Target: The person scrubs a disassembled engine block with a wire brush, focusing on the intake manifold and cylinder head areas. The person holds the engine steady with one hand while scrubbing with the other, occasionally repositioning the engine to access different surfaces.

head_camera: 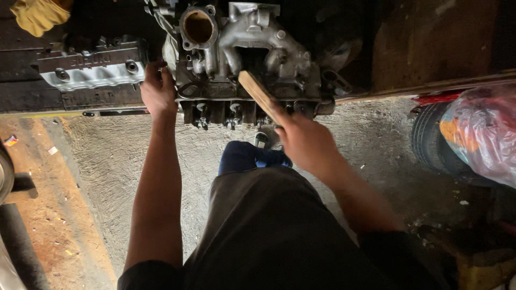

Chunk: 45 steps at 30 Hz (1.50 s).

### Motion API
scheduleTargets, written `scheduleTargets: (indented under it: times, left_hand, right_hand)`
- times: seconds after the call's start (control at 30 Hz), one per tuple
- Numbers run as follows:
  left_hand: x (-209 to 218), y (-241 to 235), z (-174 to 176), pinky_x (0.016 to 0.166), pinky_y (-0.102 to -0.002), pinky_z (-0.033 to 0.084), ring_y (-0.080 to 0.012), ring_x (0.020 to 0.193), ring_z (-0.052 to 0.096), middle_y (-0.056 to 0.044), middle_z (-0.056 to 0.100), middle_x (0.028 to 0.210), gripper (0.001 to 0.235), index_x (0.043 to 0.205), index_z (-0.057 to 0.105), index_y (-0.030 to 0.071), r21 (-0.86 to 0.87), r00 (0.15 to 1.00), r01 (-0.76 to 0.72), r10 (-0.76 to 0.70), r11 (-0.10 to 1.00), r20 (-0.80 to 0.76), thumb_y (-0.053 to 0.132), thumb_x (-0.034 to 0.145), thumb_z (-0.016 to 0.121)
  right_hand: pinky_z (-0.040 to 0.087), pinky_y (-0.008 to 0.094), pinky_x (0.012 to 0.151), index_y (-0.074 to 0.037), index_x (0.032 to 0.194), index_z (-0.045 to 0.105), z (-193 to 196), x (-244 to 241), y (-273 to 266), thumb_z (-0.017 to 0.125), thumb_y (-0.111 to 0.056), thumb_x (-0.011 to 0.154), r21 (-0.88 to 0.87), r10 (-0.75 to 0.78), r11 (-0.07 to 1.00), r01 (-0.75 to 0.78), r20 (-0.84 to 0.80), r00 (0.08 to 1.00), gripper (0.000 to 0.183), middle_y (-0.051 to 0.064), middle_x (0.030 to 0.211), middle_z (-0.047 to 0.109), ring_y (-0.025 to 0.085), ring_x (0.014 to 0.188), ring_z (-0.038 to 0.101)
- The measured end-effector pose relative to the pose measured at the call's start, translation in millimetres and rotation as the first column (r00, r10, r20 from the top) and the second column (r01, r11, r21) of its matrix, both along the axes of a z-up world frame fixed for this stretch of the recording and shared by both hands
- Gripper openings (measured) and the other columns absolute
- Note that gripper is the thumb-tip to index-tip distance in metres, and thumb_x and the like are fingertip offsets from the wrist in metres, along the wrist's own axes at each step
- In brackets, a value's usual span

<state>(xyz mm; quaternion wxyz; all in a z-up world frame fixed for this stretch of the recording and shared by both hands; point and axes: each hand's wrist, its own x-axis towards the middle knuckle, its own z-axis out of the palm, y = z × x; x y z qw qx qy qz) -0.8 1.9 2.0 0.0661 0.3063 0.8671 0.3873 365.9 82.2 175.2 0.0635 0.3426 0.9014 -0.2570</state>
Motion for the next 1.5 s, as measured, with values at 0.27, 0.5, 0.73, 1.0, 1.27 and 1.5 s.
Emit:
scheduleTargets:
  times: [0.27, 0.5, 0.73, 1.0, 1.27, 1.5]
  left_hand:
    - [-1, 2, 0, 0.063, -0.04, 0.056, -0.0263, 0.071, 0.077, -0.01, 0.077, 0.08, 0.022, 0.116, 0.071, 0.015, 0.046, 0.998, 0.022, -0.019, 0.999, -0.059, 0.026, 0.101, 0.059]
    - [-2, 1, -2, 0.068, -0.041, 0.058, -0.0269, 0.075, 0.077, -0.009, 0.078, 0.082, 0.025, 0.115, 0.071, 0.016, 0.03, 0.999, 0.014, -0.013, 0.999, -0.048, 0.029, 0.1, 0.056]
    - [-1, 1, -2, 0.069, -0.042, 0.057, -0.0296, 0.073, 0.076, -0.01, 0.078, 0.084, 0.024, 0.116, 0.07, 0.015, 0.057, 0.997, 0.023, -0.019, 0.998, -0.078, 0.028, 0.099, 0.058]
    - [-1, 0, -2, 0.069, -0.045, 0.056, -0.0323, 0.072, 0.074, -0.013, 0.075, 0.079, 0.026, 0.12, 0.067, 0.016, 0.022, 0.997, 0.031, -0.029, 0.999, -0.076, 0.028, 0.099, 0.057]
    - [-6, 3, -7, 0.068, -0.043, 0.06, -0.0285, 0.068, 0.075, -0.011, 0.075, 0.077, 0.026, 0.119, 0.067, 0.015, 0.007, 0.997, 0.031, -0.03, 1.0, -0.069, 0.027, 0.1, 0.053]
    - [-3, 3, -2, 0.064, -0.043, 0.057, -0.0277, 0.063, 0.073, -0.012, 0.073, 0.071, 0.024, 0.117, 0.068, 0.014, 0.0, 0.997, 0.032, -0.032, 0.999, -0.064, 0.025, 0.101, 0.054]
  right_hand:
    - [0.057, 0.035, 0.054, -0.025, 0.153, 0.045, 43, 68, 42, 0.051, -0.027, 0.106, 0.009, -0.214, 0.977, 0.215, 0.095, 0.972, 0.048, 0.013, 0.099, 0.071, 0.022, 0.068, 0.067]
    - [0.057, 0.046, 0.078, -0.021, 0.15, 0.051, 27, 88, 66, 0.055, -0.031, 0.106, 0.014, -0.213, 0.977, 0.213, 0.019, 0.977, 0.045, 0.011, 0.113, 0.072, 0.027, 0.087, 0.07]
    - [0.058, 0.039, 0.065, -0.031, 0.143, 0.06, 4, 83, 79, 0.063, -0.037, 0.097, 0.294, 0.18, 0.94, -0.17, -0.007, 0.984, 0.046, 0.003, 0.111, 0.074, 0.022, 0.076, 0.069]
    - [0.054, 0.028, 0.052, -0.04, 0.141, 0.064, -36, 80, 94, 0.059, -0.018, 0.101, 0.506, 0.315, 0.809, -0.299, 0.056, 0.947, 0.046, 0.006, 0.104, 0.073, 0.015, 0.067, 0.063]
    - [0.051, 0.028, 0.047, -0.04, 0.151, 0.057, 7, 130, 90, 0.061, -0.031, 0.105, 0.514, 0.079, 0.843, -0.158, 0.171, 0.982, 0.047, 0.007, 0.089, 0.068, 0.017, 0.057, 0.059]
    - [0.048, 0.026, 0.041, -0.039, 0.149, 0.059, -26, 100, 81, 0.068, -0.045, 0.101, 0.519, 0.12, 0.847, -0.114, 0.023, 0.993, 0.049, 0.003, 0.078, 0.063, 0.015, 0.051, 0.054]
